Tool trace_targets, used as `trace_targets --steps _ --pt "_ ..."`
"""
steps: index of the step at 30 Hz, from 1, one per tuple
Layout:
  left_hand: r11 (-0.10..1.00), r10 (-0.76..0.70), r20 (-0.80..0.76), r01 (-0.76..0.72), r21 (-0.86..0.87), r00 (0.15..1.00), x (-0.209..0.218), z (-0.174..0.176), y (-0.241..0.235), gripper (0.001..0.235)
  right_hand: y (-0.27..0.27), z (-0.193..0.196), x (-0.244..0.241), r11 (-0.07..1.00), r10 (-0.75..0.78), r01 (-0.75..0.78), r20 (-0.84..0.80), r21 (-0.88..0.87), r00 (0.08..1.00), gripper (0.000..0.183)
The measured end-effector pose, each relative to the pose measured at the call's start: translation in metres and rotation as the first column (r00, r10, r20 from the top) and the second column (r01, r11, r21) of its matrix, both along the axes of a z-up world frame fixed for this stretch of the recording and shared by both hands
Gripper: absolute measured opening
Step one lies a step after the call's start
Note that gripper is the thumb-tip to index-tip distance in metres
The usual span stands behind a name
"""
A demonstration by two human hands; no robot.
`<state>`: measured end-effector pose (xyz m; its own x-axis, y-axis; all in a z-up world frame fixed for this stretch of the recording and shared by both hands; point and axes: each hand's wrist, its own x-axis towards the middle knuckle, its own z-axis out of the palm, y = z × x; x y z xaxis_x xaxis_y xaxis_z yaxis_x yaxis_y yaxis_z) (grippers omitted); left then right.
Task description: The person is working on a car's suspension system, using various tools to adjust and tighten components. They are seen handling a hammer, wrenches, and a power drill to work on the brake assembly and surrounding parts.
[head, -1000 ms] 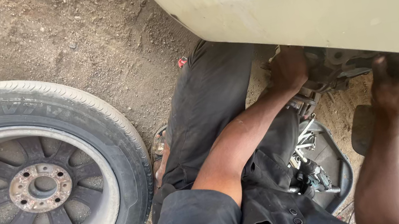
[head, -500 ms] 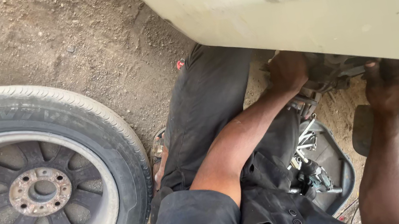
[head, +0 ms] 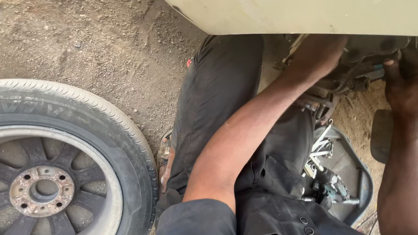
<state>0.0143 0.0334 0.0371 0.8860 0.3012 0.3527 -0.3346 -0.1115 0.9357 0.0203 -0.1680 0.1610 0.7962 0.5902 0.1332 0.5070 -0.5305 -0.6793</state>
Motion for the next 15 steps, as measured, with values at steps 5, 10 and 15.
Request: trace_targets --steps 5,10,15 --pt "0.988 -0.035 -0.055 0.042 0.147 0.998 0.011 -0.003 -0.009 0.017 0.01 -0.003 0.006 1.0 0.03 -0.03 0.038 0.002 0.999 0.026" --pt "0.953 -0.178 -0.144 0.207 0.222 0.973 0.005 0.002 -0.017 0.021 0.007 -0.002 0.001 0.999 0.035 -0.035 0.034 0.006 0.999 0.028" --pt "0.919 -0.389 -0.184 0.366 -0.15 0.902 0.007 0.001 -0.044 0.036 0.01 -0.003 0.004 0.994 -0.106 0.106 0.006 0.011 0.994 0.033"
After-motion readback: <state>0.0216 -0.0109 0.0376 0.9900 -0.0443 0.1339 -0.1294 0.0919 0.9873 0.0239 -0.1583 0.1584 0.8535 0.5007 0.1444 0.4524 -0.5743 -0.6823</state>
